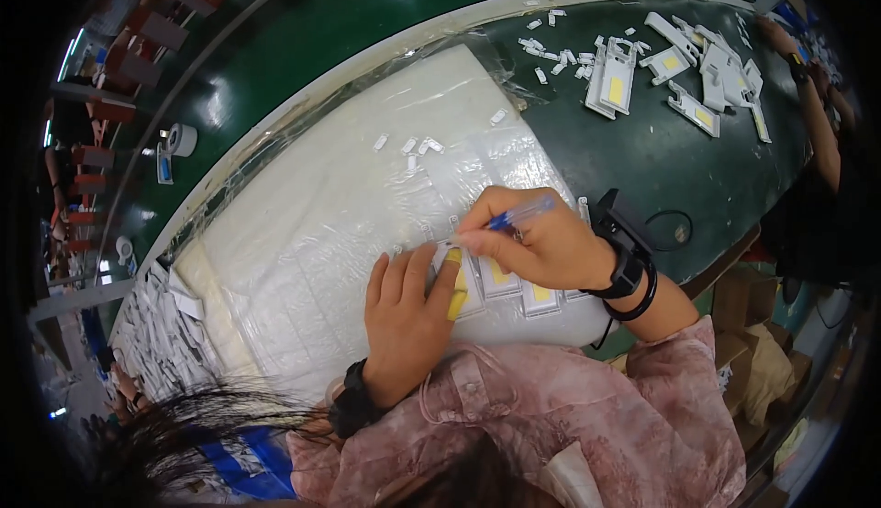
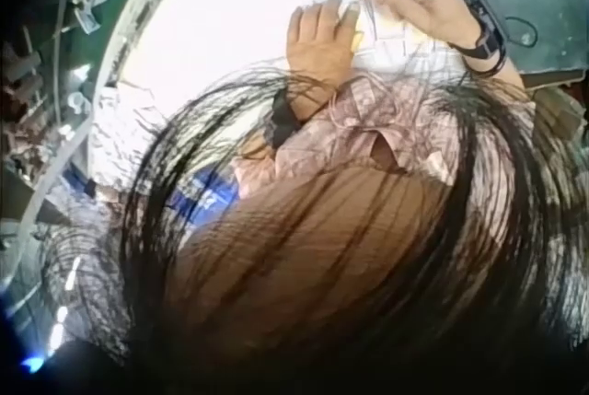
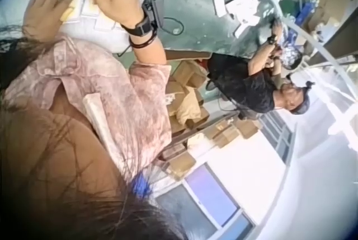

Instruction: The person assembles a handheld fan by inserting a battery and motor into the housing, snapping on the fan head, and fitting the handle cover. After setting the fan aside, they use a pen to mark several small labels and stick them onto light panels.

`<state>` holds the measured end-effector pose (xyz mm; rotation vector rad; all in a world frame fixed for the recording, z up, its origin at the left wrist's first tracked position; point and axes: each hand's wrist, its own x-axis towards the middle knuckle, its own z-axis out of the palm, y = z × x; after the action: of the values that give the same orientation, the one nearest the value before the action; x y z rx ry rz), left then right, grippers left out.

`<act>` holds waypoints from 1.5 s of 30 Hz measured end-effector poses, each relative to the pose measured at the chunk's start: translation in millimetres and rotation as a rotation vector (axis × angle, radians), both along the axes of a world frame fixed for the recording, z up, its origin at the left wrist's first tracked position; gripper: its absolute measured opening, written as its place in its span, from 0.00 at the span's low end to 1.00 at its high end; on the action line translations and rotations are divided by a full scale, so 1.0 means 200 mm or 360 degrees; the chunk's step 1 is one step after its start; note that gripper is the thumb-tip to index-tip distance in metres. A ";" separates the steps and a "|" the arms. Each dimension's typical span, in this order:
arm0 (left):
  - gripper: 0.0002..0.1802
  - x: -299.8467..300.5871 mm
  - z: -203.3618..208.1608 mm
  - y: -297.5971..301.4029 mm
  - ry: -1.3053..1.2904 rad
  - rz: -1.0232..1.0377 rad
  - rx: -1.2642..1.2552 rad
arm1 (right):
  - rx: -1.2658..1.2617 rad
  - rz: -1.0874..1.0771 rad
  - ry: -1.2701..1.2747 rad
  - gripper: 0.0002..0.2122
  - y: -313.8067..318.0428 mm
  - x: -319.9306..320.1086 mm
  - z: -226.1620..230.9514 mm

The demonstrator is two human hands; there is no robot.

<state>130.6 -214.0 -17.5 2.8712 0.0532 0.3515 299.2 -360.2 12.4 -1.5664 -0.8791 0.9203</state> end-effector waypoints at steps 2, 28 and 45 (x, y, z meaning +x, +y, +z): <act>0.20 0.00 0.00 0.00 0.0043 -0.0031 0.0019 | 0.0073 0.0008 -0.0038 0.08 0.02 -0.03 -0.05; 0.23 0.00 -0.03 0.02 0.0056 -0.0023 -0.0056 | 0.0081 0.0150 -0.0364 0.05 0.09 -0.06 -0.20; 0.23 0.01 -0.02 0.03 0.0100 -0.0020 -0.0044 | 0.0054 0.0187 -0.0430 0.04 0.12 -0.06 -0.22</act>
<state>132.5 -208.8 -22.2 2.8537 0.0509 0.2560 287.0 -336.7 -31.6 -1.6473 -1.1819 0.7815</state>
